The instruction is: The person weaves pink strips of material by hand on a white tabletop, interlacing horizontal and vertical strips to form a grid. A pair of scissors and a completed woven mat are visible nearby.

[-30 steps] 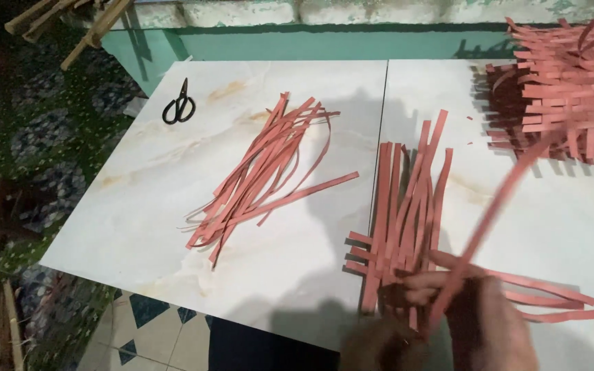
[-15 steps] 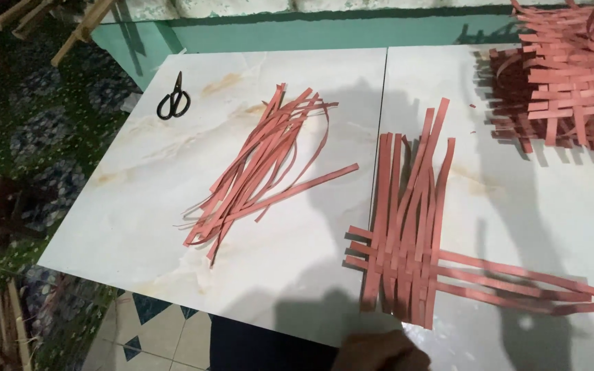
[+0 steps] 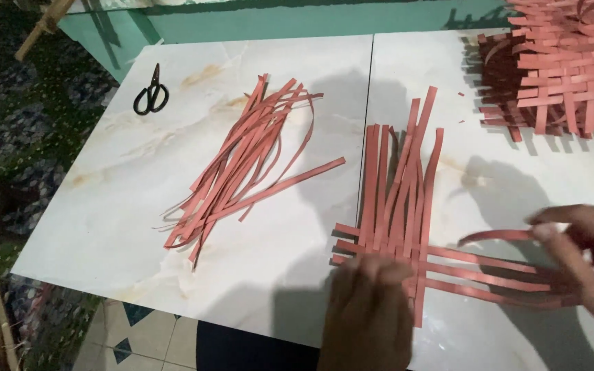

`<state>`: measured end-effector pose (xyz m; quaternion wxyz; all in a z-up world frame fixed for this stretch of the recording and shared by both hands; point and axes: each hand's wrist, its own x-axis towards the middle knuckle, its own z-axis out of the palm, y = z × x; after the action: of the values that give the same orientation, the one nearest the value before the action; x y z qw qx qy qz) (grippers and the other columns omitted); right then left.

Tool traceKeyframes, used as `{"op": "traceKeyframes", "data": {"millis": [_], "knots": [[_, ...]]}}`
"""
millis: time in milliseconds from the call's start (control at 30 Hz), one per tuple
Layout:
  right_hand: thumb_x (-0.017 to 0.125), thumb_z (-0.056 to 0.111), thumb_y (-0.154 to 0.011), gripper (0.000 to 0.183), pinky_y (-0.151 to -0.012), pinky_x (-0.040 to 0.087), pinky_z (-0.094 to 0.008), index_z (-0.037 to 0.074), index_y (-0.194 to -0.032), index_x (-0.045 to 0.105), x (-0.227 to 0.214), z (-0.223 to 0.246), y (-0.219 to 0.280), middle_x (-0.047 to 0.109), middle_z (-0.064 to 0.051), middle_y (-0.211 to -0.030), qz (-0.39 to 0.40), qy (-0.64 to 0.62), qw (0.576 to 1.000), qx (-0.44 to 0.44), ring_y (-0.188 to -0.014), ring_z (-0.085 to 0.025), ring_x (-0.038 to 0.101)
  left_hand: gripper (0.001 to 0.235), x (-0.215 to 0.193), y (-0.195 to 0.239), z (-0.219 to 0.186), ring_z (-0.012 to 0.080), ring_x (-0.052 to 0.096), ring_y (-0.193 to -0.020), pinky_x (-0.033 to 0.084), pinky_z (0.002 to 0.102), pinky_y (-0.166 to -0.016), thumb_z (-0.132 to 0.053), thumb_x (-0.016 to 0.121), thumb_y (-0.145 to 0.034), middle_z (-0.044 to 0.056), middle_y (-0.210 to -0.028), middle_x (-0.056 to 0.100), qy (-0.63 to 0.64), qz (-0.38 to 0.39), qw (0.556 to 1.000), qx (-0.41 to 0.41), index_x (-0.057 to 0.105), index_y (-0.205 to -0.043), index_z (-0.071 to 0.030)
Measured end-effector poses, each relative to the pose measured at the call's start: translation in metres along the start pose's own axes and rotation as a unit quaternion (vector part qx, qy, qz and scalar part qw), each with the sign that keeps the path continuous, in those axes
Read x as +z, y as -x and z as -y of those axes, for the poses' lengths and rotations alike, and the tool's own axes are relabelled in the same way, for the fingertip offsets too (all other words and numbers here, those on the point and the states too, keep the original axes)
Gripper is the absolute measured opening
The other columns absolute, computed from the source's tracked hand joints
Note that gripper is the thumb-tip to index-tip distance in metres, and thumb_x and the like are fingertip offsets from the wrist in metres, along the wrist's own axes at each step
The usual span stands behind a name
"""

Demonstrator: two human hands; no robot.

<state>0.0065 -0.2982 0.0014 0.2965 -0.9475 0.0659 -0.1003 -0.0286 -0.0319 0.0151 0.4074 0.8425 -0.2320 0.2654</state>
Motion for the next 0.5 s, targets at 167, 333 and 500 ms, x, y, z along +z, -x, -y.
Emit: {"op": "traceKeyframes", "data": {"millis": [167,333,500], "knots": [[0.053,0.028,-0.093,0.026,-0.071,0.049,-0.028,0.033,-0.111,0.072,-0.001,0.016,-0.009,0.071,-0.003,-0.07,0.095,0.133,0.986,-0.011,-0.059,-0.018,0.067,0.014,0.031,-0.03,0.014,0.0332,0.06,-0.091,0.05,0.041,-0.08,0.012,0.058,-0.084,0.019,-0.095,0.065,-0.059,0.045,0.997,0.038,0.064,-0.096,0.007],[0.056,0.027,-0.097,0.025,-0.068,0.049,-0.026,0.025,-0.103,0.08,0.002,0.012,-0.026,0.074,-0.005,-0.068,0.17,0.088,0.971,0.14,-0.063,-0.017,0.067,0.006,0.044,-0.025,0.03,0.031,0.062,-0.082,0.055,0.036,-0.076,0.015,0.063,-0.088,0.021,-0.086,0.066,-0.079,0.03,0.993,0.084,0.064,-0.089,0.009],[0.062,0.01,-0.082,0.011,-0.057,0.043,-0.034,0.005,-0.089,0.069,0.031,-0.083,-0.043,0.068,-0.014,-0.057,0.079,0.095,0.985,0.116,-0.049,-0.023,0.055,0.03,0.047,-0.013,0.039,0.0335,0.059,-0.1,0.051,0.041,-0.09,0.009,0.063,-0.081,0.021,-0.108,0.064,0.013,0.103,0.995,0.005,0.06,-0.111,0.009]]}}
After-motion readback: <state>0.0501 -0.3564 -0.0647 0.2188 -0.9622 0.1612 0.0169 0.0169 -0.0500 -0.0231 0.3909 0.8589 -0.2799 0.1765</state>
